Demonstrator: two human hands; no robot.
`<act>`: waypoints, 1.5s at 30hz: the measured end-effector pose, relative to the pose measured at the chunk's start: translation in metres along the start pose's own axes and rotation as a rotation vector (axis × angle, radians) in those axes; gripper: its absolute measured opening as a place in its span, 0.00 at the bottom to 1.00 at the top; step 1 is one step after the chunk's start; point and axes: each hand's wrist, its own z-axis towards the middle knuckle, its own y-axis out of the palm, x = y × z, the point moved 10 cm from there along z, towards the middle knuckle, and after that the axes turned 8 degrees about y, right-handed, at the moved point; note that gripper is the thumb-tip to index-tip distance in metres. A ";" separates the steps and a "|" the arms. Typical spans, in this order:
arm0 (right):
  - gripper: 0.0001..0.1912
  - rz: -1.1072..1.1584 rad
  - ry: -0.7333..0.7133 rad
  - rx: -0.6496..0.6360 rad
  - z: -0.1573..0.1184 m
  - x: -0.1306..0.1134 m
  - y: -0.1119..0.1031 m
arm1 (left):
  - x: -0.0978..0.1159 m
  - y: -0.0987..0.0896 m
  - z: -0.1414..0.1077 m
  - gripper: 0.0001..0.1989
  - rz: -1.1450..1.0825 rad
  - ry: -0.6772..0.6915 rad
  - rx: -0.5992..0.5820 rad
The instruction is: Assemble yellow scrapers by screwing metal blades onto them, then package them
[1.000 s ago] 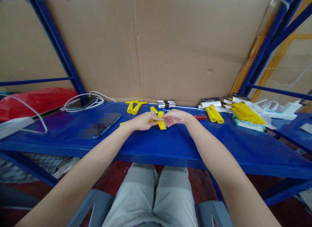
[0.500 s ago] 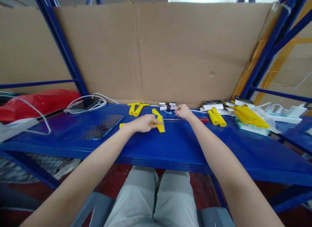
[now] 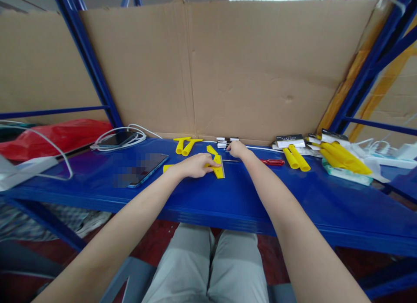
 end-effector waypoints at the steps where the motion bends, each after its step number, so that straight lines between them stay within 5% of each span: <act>1: 0.21 -0.005 -0.001 -0.002 0.000 -0.001 0.001 | 0.000 0.000 0.000 0.17 0.003 0.000 -0.003; 18: 0.12 -0.080 -0.068 0.075 -0.012 -0.017 -0.004 | 0.006 -0.004 0.000 0.17 0.037 0.014 -0.010; 45: 0.08 0.218 0.085 -0.107 -0.011 -0.009 0.007 | 0.000 0.003 0.001 0.18 -0.055 0.034 -0.007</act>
